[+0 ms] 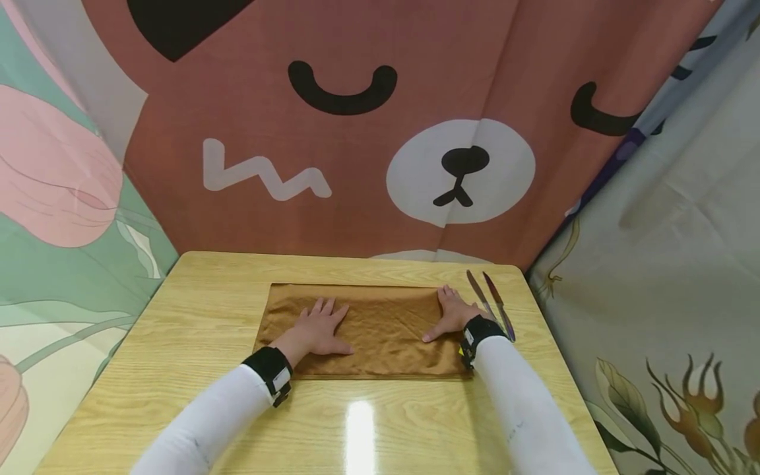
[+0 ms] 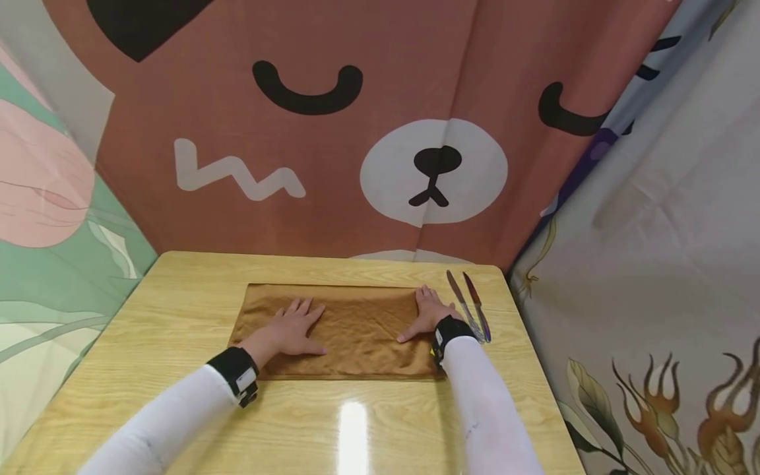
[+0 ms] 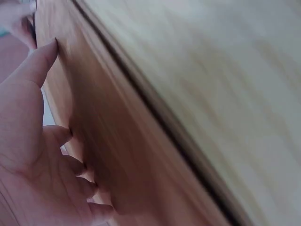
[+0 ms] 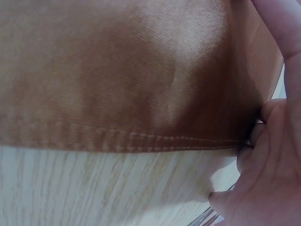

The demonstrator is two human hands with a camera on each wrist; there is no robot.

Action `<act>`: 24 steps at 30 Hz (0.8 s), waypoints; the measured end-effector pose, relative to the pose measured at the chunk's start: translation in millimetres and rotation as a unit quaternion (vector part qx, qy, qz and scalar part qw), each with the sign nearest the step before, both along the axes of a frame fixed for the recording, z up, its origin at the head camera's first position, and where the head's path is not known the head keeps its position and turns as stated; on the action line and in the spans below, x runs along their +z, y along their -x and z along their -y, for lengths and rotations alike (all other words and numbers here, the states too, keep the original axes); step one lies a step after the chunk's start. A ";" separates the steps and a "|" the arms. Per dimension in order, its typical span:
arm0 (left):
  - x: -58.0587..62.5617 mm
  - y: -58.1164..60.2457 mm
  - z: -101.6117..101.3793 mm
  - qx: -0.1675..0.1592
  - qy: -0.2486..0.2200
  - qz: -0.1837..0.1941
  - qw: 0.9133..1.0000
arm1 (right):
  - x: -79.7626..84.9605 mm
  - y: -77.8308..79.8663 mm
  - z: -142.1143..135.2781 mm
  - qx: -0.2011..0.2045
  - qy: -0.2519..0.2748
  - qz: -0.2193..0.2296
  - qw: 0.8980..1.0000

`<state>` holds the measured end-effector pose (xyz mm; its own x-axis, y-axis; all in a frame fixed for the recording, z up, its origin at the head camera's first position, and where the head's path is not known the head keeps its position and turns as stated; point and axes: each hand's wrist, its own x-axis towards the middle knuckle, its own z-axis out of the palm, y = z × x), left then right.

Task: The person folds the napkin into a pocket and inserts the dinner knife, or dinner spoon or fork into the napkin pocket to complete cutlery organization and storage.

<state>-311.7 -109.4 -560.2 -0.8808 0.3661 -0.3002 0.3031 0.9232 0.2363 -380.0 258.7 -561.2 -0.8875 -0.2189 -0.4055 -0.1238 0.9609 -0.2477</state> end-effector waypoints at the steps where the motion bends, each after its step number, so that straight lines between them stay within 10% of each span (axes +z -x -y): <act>1: 0.9 -2.1 -6.1 -0.002 -0.003 0.004 1.000 | 0.1 -0.2 -0.1 0.001 -0.001 0.000 1.000; 18: 1.3 -40.2 -85.9 -0.093 0.008 -0.003 0.996 | 6.5 0.6 0.8 0.034 0.011 0.015 0.999; 24: -2.5 -48.3 -106.5 -0.128 0.004 -0.011 0.992 | 14.2 1.4 1.8 -0.012 0.040 0.053 0.998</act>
<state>-263.4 -2.9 -562.6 -0.7657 0.5762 -0.2860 0.5323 0.8171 0.2212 -381.3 256.9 -547.0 -0.8456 -0.2337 -0.4800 -0.0701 0.9399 -0.3341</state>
